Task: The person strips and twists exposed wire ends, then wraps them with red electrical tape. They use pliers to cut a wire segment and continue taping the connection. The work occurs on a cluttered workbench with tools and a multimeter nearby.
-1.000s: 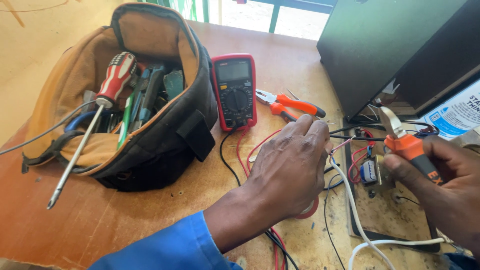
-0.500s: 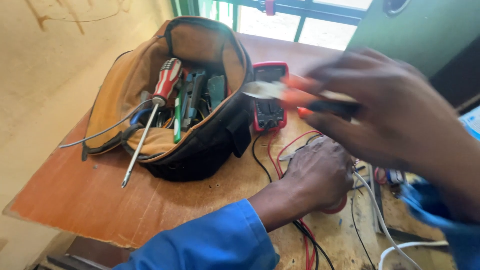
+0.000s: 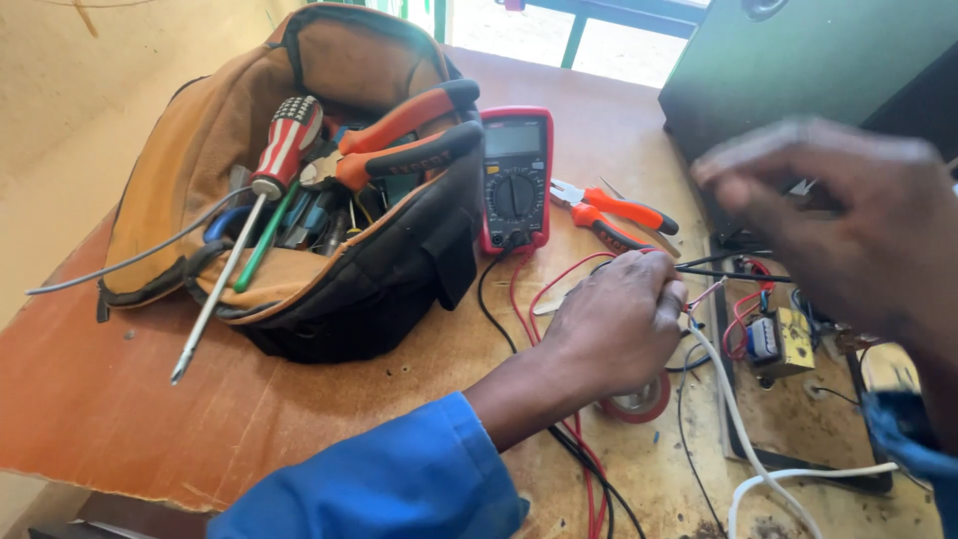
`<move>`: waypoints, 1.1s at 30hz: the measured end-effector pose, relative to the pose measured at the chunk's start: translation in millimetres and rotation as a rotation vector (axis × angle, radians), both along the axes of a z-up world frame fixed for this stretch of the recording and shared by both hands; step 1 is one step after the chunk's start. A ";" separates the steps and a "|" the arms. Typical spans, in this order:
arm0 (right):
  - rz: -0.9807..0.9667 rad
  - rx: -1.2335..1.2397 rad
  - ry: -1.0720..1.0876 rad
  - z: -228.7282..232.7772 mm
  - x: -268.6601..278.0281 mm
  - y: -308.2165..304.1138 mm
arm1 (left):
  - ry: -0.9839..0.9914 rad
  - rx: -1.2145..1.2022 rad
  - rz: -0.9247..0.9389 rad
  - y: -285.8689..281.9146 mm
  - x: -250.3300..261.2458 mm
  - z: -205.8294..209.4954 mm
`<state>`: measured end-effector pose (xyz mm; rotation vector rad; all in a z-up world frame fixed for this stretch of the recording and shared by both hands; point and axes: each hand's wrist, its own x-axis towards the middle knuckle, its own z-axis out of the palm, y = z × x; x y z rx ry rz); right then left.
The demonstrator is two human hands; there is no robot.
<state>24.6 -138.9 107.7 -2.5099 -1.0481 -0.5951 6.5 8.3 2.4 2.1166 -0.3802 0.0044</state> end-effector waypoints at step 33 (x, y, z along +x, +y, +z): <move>0.137 -0.061 -0.142 -69.8 -25.4 -65.1 | -0.585 0.196 -0.252 -1.0 -2.5 8.8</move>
